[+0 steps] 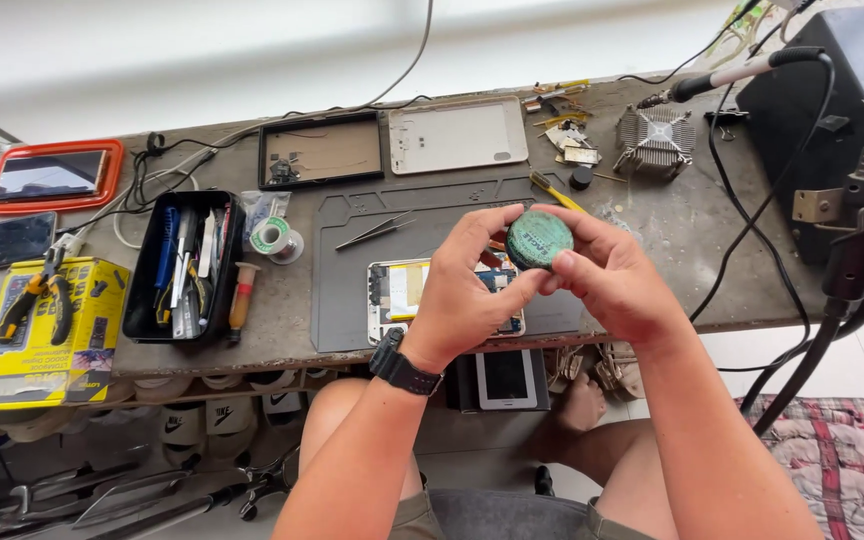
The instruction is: Repairing a smartphone by soldering internal components and assembling parts using precision tools like a soldering iron and tweezers.
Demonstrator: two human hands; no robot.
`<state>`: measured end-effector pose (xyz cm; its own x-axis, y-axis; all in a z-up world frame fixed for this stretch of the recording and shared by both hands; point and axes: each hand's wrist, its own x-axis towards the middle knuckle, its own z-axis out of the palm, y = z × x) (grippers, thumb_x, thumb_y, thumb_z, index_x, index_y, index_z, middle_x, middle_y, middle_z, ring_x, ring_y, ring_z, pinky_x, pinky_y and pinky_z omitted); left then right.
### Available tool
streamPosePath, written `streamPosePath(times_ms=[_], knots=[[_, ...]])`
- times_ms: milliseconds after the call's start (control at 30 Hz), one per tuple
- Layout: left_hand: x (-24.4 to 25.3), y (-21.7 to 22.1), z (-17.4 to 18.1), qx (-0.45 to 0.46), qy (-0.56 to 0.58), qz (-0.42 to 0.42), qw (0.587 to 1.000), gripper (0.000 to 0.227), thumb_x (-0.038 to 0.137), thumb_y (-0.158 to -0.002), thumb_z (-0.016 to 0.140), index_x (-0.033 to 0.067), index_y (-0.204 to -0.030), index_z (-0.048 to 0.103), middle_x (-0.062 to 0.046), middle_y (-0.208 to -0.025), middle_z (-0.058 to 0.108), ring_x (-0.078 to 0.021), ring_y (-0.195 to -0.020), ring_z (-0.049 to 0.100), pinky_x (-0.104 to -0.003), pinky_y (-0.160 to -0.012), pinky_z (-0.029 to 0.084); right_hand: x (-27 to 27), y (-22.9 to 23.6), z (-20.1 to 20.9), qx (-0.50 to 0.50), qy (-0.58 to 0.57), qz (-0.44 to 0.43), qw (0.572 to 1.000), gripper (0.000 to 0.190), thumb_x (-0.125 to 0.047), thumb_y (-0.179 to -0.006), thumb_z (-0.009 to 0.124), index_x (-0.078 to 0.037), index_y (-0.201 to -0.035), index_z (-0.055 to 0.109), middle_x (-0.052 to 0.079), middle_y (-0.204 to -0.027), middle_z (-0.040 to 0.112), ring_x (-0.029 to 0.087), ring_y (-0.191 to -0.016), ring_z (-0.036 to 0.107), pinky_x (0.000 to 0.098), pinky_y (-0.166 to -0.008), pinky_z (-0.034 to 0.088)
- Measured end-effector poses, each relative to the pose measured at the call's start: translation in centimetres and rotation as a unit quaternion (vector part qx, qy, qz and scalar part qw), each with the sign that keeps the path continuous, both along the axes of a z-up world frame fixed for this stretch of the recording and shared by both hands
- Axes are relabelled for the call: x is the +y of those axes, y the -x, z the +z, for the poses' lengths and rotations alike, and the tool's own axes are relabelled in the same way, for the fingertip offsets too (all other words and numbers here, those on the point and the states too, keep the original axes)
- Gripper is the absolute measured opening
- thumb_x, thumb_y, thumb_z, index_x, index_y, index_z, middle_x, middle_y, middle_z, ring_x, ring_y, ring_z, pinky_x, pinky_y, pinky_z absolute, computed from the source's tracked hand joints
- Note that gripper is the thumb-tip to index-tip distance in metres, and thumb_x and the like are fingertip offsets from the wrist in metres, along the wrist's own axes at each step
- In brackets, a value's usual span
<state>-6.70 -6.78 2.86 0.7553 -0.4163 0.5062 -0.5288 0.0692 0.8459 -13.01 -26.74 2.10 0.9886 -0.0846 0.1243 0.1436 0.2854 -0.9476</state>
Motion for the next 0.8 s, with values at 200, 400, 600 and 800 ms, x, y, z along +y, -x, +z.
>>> streamPosePath(times_ms=[200,400,600,800], knots=[[-1.3,0.2,0.0,-0.034,0.021,-0.021,0.999,0.068,0.023,-0.087,0.09,0.0062,-0.148,0.066,-0.013,-0.132,0.066,-0.0299,-0.113,0.073,-0.037,-0.097,0.064,-1.3,1.5,0.4,-0.008,0.101,-0.009,0.995,0.066,-0.012,-0.098,0.075,0.009,-0.156,0.054,0.017,-0.116,0.069,0.021,-0.099,0.073,0.0419,-0.083,0.069],[-2.9,0.7,-0.5,-0.162,-0.072,-0.03,0.984,0.079,0.019,-0.087,0.087,0.0044,-0.158,0.057,-0.018,-0.131,0.059,-0.0388,-0.117,0.07,-0.047,-0.102,0.062,-3.1,1.4,-2.3,-0.038,0.171,-0.052,0.983,0.063,-0.005,-0.094,0.082,0.005,-0.153,0.06,0.014,-0.126,0.06,0.022,-0.105,0.065,0.0419,-0.07,0.068],[-4.2,0.6,-0.9,-0.135,-0.046,-0.06,0.988,0.08,0.022,-0.088,0.092,0.0046,-0.157,0.057,-0.019,-0.13,0.063,-0.0392,-0.118,0.072,-0.047,-0.1,0.063,-4.7,2.5,-1.5,-0.038,0.164,-0.062,0.984,0.056,-0.012,-0.098,0.079,0.009,-0.147,0.063,0.018,-0.113,0.062,0.023,-0.097,0.067,0.0496,-0.069,0.069],[-4.4,0.0,0.4,0.001,0.05,-0.14,0.989,0.074,0.013,-0.079,0.099,0.0024,-0.146,0.067,-0.019,-0.133,0.068,-0.0329,-0.12,0.074,-0.039,-0.102,0.065,-6.0,5.0,2.4,-0.073,0.188,-0.138,0.97,0.061,-0.025,-0.101,0.073,0.006,-0.151,0.06,0.019,-0.127,0.068,0.022,-0.118,0.066,0.0407,-0.1,0.059]])
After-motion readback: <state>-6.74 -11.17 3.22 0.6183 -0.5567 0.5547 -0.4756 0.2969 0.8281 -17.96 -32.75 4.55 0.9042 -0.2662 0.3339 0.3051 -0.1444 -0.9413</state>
